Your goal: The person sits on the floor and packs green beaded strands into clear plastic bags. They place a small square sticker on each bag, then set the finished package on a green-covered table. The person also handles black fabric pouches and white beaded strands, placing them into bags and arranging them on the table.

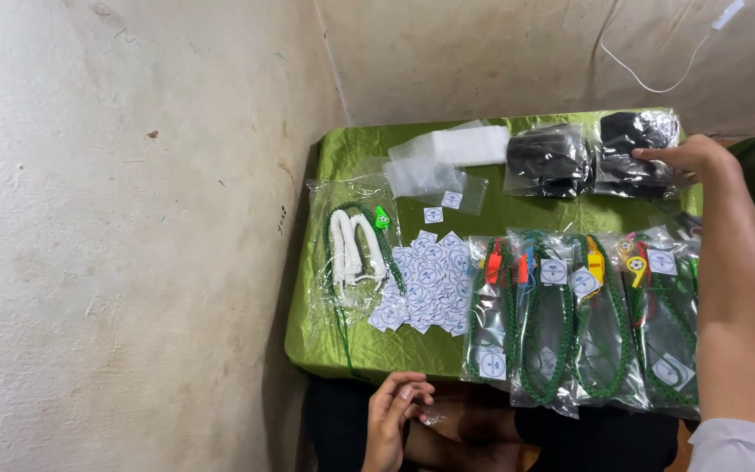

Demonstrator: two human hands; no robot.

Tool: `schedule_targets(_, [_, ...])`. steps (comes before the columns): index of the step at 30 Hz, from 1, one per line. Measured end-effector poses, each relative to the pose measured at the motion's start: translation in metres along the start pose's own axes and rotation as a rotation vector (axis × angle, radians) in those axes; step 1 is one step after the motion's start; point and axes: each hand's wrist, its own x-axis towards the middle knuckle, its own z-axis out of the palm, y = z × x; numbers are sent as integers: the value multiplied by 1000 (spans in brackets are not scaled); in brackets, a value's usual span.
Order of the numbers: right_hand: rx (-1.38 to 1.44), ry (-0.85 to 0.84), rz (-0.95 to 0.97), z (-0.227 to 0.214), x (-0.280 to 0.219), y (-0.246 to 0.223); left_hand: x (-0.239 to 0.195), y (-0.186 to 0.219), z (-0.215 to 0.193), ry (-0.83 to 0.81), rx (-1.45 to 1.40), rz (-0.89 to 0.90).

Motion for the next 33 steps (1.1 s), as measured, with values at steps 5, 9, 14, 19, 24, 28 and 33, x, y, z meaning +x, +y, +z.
schedule_targets(5, [-470,141,-69,10,36,-10,17,25,-1,105,213,239])
schedule_targets(9, [-454,451,-321,14,-39,-71,28,74,5,366,622,512])
schedule_targets(14, [-345,290,-807,47,-174,-156,48,80,-16,560,919,640])
schedule_targets(19, [-439,-5,-1060,112,-231,-188,56,75,-30,582,1094,718])
schedule_targets(24, [-602,50,-896,163,-172,-210,71,72,-42,629,1296,719])
schedule_targets(28, [-454,34,-792,189,-126,-220,78,72,-48,679,1297,742])
schedule_targets(33, [-379,-107,-732,201,-91,-215,81,71,-46,740,1257,725])
